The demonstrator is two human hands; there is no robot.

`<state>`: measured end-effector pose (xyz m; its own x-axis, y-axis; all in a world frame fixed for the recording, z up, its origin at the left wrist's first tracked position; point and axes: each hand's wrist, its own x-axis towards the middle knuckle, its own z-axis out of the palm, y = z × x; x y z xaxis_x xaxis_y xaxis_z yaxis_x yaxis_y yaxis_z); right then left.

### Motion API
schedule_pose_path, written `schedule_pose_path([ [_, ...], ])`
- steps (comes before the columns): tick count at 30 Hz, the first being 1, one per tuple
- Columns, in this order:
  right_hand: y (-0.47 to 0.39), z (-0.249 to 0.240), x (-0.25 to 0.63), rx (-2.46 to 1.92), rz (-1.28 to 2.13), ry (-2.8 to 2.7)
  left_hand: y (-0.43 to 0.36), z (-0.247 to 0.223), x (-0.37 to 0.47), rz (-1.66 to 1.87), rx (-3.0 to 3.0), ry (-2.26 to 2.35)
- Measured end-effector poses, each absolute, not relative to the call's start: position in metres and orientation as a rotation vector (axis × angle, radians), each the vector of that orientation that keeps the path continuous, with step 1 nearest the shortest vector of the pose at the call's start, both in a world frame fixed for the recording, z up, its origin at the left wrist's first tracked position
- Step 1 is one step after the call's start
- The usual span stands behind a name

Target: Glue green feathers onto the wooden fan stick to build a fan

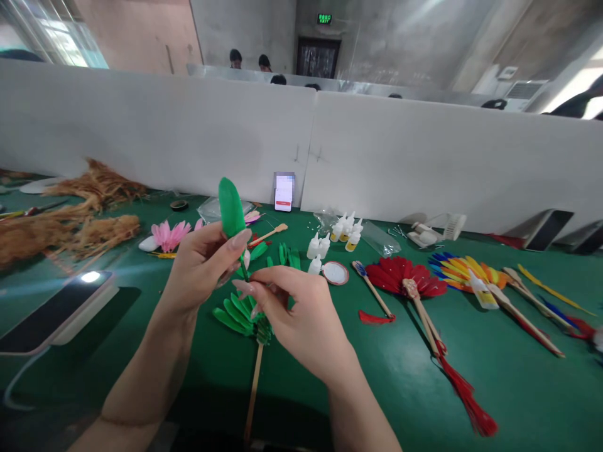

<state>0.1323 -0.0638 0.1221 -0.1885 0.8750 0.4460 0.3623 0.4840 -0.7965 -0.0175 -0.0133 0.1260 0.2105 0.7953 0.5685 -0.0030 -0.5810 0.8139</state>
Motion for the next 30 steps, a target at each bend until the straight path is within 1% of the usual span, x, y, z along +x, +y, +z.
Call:
schedule_pose_path([
  [5,-0.0627,0.1235,0.1297,-1.055,0.71,-1.741,-0.0166,0.1279,-0.0152,1.436,1.804,0.713],
  [13,-0.0644,0.1224,0.1307,-1.048,0.787,-1.692,-0.0207,0.1276,-0.0132,1.292,1.847,0.668],
  [17,-0.0648,0.123,0.1309,-1.03,0.721,-1.771,-0.0221,0.1289,-0.0137,1.242,1.827,0.636],
  [23,-0.064,0.124,0.1347,-0.878,0.693,-1.895,-0.021,0.1288,-0.0154,1.198,1.784,0.504],
  [30,-0.0659,0.1175,0.1321,-0.83,0.671,-1.785,-0.0211,0.121,-0.0076,1.287,1.525,0.472],
])
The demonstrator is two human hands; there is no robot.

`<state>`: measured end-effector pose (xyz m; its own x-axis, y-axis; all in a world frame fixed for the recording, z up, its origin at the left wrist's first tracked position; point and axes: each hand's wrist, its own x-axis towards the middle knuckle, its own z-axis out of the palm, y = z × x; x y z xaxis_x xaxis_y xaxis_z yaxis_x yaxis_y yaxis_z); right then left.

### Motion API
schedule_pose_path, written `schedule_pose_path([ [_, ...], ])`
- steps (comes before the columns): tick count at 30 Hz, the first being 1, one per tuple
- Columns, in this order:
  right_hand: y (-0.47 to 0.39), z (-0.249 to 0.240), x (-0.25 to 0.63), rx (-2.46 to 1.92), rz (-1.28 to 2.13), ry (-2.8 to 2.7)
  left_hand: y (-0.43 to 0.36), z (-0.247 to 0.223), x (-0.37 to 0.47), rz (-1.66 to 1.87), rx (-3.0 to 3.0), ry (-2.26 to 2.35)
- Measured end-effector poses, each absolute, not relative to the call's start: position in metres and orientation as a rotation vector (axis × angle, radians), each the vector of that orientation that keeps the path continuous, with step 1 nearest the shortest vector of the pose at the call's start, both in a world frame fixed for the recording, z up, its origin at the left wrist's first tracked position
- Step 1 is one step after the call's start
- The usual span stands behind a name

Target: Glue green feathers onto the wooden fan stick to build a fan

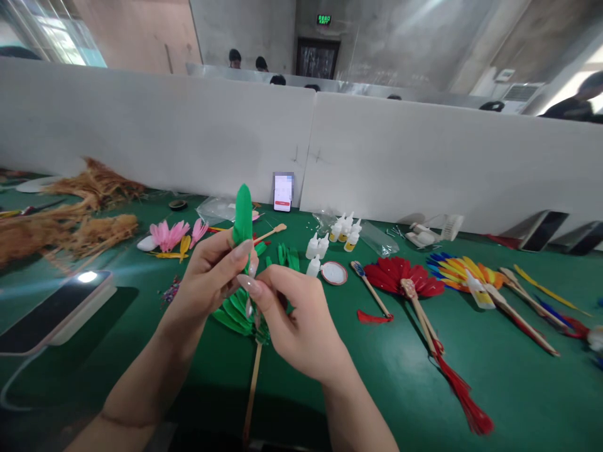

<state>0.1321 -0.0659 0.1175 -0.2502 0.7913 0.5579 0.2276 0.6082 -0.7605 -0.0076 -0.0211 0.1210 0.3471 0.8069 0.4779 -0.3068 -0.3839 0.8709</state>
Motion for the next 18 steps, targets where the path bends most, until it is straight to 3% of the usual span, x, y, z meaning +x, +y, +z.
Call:
schedule_pose_path([
  [7,-0.068,0.114,0.125,-0.853,0.728,-1.608,-0.021,0.114,0.0,1.45,1.48,0.353],
  [18,-0.068,0.114,0.124,-0.92,0.479,-1.527,-0.025,0.108,0.008,1.708,1.481,0.365],
])
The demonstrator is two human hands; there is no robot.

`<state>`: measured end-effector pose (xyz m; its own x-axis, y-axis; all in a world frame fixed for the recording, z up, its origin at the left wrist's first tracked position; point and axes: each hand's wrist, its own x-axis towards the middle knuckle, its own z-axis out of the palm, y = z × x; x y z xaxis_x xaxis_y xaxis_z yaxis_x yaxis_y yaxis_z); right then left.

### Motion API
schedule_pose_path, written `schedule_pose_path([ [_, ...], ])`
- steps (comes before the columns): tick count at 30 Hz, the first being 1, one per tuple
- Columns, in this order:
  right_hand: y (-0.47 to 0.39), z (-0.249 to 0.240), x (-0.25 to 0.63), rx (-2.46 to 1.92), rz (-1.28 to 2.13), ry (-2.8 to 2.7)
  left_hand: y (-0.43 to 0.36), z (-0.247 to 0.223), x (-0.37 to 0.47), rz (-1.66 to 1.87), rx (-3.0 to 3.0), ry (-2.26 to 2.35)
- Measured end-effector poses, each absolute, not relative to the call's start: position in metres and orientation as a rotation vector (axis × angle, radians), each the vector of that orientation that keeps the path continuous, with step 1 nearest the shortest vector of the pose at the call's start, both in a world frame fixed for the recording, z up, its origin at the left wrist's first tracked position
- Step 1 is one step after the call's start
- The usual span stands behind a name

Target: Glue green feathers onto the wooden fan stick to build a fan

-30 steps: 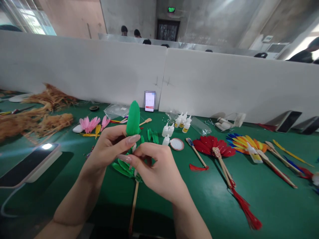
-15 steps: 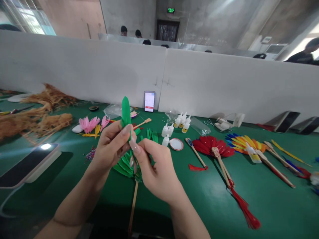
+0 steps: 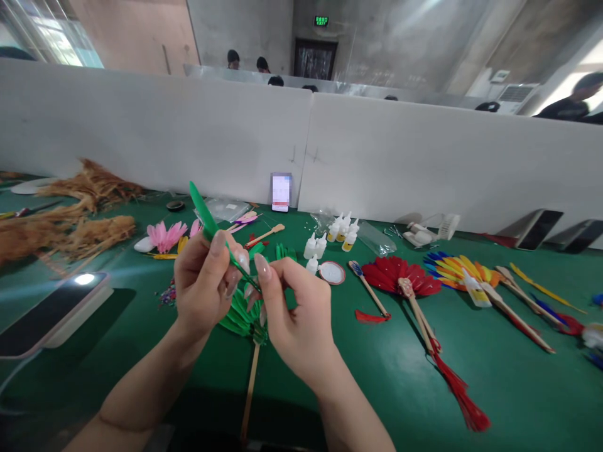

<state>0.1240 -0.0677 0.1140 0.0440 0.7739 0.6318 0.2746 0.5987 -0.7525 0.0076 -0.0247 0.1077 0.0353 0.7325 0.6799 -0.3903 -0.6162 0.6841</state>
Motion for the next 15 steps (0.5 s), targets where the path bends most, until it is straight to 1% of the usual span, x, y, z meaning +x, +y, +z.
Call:
schedule_pose_path([
  [5,-0.0672,0.1156,0.1231,-0.913,0.359,-1.5,-0.0243,0.1077,0.0099,1.77,1.462,0.395],
  [15,-0.0679,0.1112,0.1222,-0.89,0.349,-1.422,-0.0267,0.1077,0.0119,1.893,1.457,0.387],
])
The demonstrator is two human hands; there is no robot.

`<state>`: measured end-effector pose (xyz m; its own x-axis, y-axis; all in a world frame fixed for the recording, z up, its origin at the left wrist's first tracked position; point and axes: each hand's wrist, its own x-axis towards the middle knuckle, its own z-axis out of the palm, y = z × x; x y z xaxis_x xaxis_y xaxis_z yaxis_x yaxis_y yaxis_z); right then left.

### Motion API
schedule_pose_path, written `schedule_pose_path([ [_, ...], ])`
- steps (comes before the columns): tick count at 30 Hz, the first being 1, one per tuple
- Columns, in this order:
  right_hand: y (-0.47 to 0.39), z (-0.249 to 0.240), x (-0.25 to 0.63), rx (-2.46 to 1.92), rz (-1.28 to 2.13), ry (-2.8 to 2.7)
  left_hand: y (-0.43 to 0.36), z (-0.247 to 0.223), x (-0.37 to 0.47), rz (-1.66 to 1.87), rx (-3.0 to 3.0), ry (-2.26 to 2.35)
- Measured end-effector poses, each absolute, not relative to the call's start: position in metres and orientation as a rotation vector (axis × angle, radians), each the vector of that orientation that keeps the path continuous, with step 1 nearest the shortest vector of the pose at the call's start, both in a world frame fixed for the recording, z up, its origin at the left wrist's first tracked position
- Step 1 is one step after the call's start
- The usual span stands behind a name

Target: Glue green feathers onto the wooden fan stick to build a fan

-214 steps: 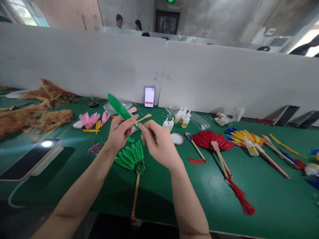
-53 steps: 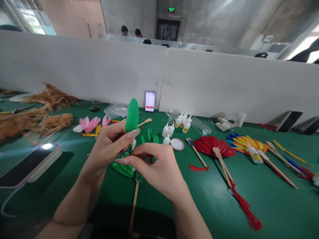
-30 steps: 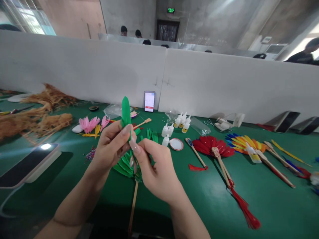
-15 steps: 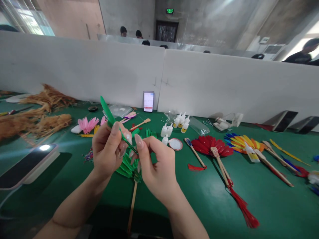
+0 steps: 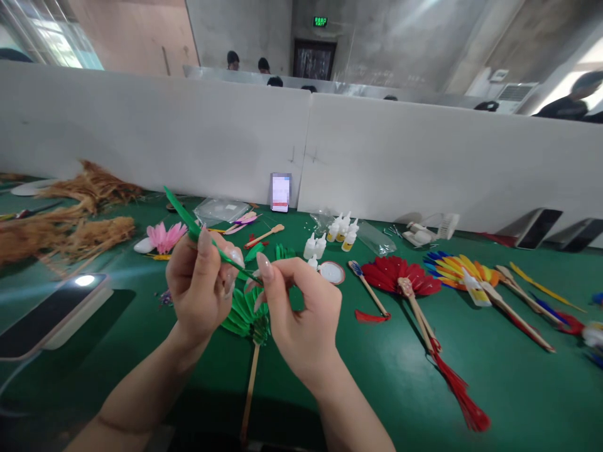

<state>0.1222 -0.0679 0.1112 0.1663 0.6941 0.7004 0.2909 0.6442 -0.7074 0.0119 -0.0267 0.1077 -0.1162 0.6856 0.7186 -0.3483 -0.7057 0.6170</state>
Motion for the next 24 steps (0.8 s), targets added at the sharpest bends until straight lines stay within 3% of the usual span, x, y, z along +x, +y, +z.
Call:
schedule_pose_path([
  [12,-0.069,0.115,0.129,-0.901,0.33,-1.444,-0.02,0.114,0.004,1.931,1.341,0.439],
  [24,-0.066,0.12,0.129,-1.03,0.439,-1.652,-0.024,0.116,0.004,1.895,1.66,0.588],
])
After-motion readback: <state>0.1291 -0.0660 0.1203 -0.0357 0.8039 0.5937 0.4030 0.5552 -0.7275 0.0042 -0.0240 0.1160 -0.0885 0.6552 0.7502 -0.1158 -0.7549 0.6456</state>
